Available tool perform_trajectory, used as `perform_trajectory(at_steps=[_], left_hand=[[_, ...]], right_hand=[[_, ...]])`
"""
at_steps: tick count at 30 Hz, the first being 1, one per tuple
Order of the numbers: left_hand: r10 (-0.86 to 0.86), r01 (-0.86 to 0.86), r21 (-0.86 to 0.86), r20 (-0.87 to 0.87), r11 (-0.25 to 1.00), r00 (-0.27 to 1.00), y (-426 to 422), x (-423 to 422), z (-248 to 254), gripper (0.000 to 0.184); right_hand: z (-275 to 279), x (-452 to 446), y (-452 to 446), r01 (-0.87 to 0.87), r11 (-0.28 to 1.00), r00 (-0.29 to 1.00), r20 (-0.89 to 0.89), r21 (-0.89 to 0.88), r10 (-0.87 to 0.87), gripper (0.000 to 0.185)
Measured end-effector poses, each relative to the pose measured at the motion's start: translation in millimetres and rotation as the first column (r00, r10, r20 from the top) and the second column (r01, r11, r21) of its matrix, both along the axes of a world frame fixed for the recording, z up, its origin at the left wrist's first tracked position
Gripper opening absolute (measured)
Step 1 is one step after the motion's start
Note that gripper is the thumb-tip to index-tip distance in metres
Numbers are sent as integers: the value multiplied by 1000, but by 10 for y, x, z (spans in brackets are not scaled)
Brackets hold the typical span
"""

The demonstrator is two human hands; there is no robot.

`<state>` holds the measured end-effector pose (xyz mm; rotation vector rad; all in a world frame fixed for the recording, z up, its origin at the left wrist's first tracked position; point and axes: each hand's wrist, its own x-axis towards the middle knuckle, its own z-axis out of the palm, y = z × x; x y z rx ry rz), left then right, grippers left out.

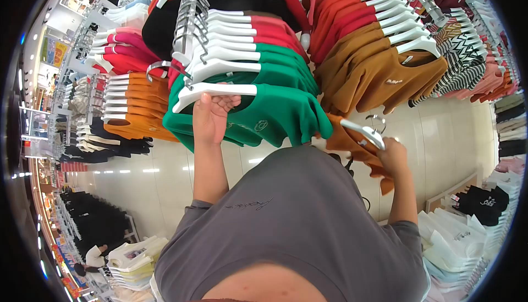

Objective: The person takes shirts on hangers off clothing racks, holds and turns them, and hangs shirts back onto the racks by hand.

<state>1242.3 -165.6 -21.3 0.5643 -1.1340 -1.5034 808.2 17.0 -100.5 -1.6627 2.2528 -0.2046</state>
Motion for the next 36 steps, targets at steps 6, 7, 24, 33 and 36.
perform_trajectory(at_steps=[6, 7, 24, 33, 36], left_hand=[[81, -80, 80, -7, 994, 997, -247, -148, -59, 50], [102, -100, 101, -8, 990, 995, -255, -168, -86, 50], [206, -268, 313, 216, 911, 954, 75, -401, -331, 44], [37, 34, -58, 896, 998, 442, 859, -922, -820, 32], [41, -55, -20, 909, 998, 414, 904, -927, -743, 30]], right_hand=[[-9, -139, 65, -46, 980, 997, -51, 194, 57, 16], [-31, -178, 43, -51, 980, 997, -48, 193, 62, 16], [235, 153, -641, -523, 822, 847, 249, 225, 470, 21], [293, 518, -967, -643, 764, 695, 377, -54, 612, 16], [302, 597, -1029, -673, 735, 657, 392, -80, 644, 17]])
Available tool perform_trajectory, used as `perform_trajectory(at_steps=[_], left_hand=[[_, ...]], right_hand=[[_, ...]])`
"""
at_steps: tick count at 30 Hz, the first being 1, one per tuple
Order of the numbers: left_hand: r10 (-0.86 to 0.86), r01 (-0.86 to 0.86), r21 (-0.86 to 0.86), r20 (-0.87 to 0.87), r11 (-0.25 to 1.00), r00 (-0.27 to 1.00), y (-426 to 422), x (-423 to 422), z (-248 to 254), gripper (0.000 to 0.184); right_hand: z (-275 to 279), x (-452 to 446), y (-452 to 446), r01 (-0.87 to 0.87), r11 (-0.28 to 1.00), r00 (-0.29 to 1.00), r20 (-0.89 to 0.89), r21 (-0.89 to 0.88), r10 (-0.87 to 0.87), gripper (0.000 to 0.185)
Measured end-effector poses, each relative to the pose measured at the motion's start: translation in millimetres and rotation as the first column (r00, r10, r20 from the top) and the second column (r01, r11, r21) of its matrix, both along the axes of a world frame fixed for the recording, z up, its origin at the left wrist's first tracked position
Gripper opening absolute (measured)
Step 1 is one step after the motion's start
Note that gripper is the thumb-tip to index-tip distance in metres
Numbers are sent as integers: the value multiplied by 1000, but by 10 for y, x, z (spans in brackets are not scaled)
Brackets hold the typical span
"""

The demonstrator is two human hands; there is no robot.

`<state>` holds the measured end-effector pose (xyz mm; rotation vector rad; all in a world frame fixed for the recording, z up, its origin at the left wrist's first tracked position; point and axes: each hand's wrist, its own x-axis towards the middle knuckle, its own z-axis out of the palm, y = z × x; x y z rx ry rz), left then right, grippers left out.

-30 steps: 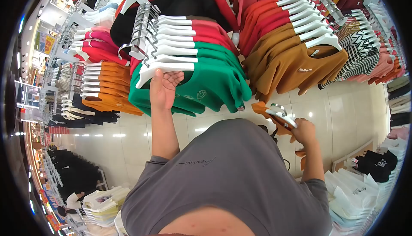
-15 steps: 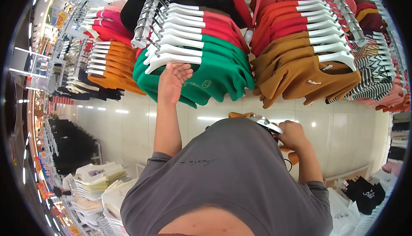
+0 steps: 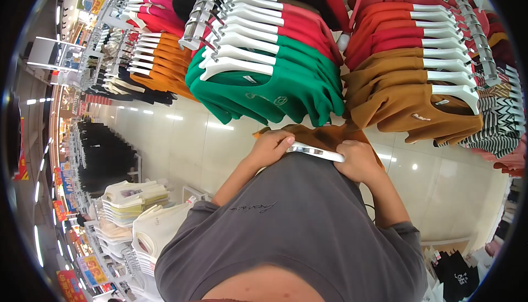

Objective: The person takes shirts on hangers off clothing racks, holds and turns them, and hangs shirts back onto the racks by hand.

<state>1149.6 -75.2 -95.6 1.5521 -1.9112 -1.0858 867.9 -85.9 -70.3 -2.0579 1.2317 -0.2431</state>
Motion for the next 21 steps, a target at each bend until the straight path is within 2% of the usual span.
perform_trajectory(at_steps=[1, 3, 4, 6, 7, 10, 12, 15, 19, 21], left_hand=[[7, -7, 6, 5, 1000, 1000, 14, 6, 10, 30], [-5, 16, -103, 104, 995, 995, 33, 20, 19, 26], [0, 10, -96, 108, 995, 994, 44, 14, 2, 26], [15, 6, -260, 79, 966, 997, 84, -6, -23, 25], [23, -2, -250, 82, 968, 996, 112, -4, -20, 25], [15, 13, -305, 89, 952, 996, 167, 1, 48, 32], [-42, 81, -379, 110, 922, 993, 188, 41, 29, 48], [-1, 60, -313, 186, 948, 983, 199, 43, 123, 52], [7, 47, -325, 164, 944, 986, 217, 140, 72, 51], [-12, 49, -271, 138, 961, 990, 240, 232, 63, 51]], right_hand=[[-3, 21, -12, 1, 1000, 1000, 22, -4, -1, 17], [5, 72, -48, -25, 1000, 999, 36, -3, 25, 17], [0, 94, -67, -45, 999, 998, 46, -7, 45, 17], [-54, 135, -101, -81, 996, 994, 73, -31, 83, 17], [-77, 158, -111, -111, 992, 989, 95, -66, 117, 18], [-92, 256, -126, -121, 992, 989, 86, -35, 123, 18], [-126, 318, -135, -137, 990, 986, 91, -46, 140, 18], [-157, 419, -125, -142, 987, 981, 120, -69, 150, 18], [-61, 553, -105, -143, 988, 982, 117, -62, 150, 19], [-50, 645, -63, -138, 990, 984, 110, -40, 142, 19]])
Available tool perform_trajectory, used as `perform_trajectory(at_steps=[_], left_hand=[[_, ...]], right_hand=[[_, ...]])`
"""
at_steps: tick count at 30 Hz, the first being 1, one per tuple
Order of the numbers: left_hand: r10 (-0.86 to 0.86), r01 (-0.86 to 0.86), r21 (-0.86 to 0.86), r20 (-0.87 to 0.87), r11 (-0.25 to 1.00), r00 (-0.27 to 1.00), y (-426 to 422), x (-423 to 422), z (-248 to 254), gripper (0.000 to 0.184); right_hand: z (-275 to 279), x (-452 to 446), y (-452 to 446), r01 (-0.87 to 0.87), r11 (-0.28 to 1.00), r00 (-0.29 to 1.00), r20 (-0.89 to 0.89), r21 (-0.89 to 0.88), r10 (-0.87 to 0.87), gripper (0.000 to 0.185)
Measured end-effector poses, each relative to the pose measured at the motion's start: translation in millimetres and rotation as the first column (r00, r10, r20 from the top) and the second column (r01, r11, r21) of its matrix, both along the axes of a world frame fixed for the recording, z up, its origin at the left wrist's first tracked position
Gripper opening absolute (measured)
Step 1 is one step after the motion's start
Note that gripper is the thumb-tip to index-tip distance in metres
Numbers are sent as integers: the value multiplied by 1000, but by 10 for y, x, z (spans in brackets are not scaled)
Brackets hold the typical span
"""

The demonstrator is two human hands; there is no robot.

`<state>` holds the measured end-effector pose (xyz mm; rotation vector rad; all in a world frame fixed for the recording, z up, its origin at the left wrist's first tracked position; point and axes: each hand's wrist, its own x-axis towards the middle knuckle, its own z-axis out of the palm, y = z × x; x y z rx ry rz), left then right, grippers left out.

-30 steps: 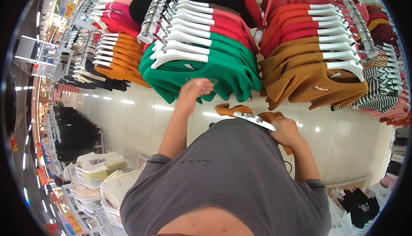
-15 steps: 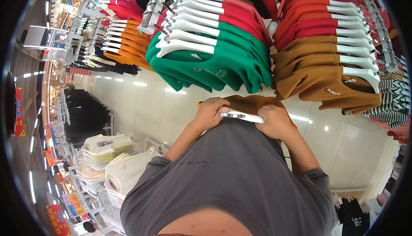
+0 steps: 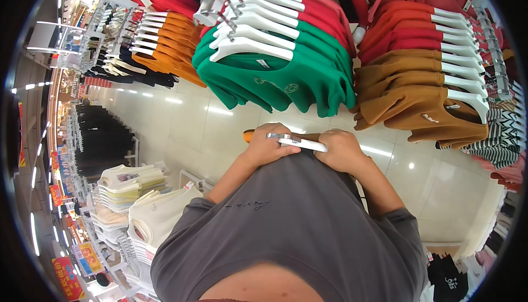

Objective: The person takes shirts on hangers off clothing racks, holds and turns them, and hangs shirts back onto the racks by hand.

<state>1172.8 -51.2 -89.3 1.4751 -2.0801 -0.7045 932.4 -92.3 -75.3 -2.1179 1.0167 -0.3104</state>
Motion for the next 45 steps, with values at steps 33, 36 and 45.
perform_trajectory(at_steps=[33, 36, 45], left_hand=[[229, -221, -110, 67, 969, 971, 1087, 2361, 47, 56], [231, -223, -107, 65, 969, 971, 1135, 2449, 52, 56], [225, -220, -114, 28, 969, 974, 1202, 2587, 19, 55]], right_hand=[[334, 1249, -606, 508, 538, 665, -90, -673, -741, 53], [302, 1275, -570, 491, 537, 659, -110, -686, -744, 49], [292, 1287, -556, 521, 582, 670, -124, -624, -732, 56]])
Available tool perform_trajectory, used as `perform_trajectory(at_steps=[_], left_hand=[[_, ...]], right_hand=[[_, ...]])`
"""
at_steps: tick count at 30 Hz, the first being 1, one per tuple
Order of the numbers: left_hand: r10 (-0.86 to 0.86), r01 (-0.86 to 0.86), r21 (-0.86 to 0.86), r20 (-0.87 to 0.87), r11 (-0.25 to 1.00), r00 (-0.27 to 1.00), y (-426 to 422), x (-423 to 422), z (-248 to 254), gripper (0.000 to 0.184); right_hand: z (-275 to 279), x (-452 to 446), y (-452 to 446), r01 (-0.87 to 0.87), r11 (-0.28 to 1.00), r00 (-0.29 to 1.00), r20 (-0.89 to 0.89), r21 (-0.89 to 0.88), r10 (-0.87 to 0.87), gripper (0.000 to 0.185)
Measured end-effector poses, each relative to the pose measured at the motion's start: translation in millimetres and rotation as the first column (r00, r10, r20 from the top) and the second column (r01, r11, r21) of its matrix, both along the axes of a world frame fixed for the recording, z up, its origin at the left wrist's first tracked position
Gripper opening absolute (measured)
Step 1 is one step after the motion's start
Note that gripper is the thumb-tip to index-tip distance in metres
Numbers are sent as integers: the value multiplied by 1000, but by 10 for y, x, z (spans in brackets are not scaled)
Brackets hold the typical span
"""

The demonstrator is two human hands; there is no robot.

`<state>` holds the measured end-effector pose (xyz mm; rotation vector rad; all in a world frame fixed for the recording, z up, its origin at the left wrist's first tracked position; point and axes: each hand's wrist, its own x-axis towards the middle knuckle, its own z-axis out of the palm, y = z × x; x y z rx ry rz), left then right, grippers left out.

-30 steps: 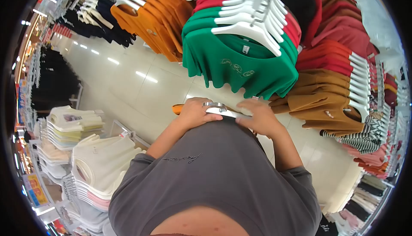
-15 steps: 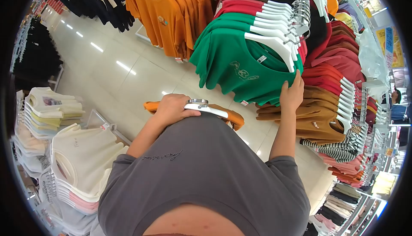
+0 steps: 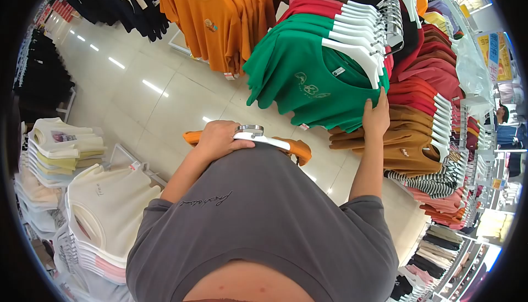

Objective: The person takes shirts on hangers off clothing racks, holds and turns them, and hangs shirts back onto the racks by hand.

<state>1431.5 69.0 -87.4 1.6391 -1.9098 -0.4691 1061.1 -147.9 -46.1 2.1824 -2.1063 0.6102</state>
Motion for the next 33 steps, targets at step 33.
perform_trajectory(at_steps=[33], left_hand=[[407, -407, 45, -12, 912, 913, 729, 664, 42, 48]], right_hand=[[-315, 2232, 1065, -841, 55, 394, 540, 538, 744, 57]])
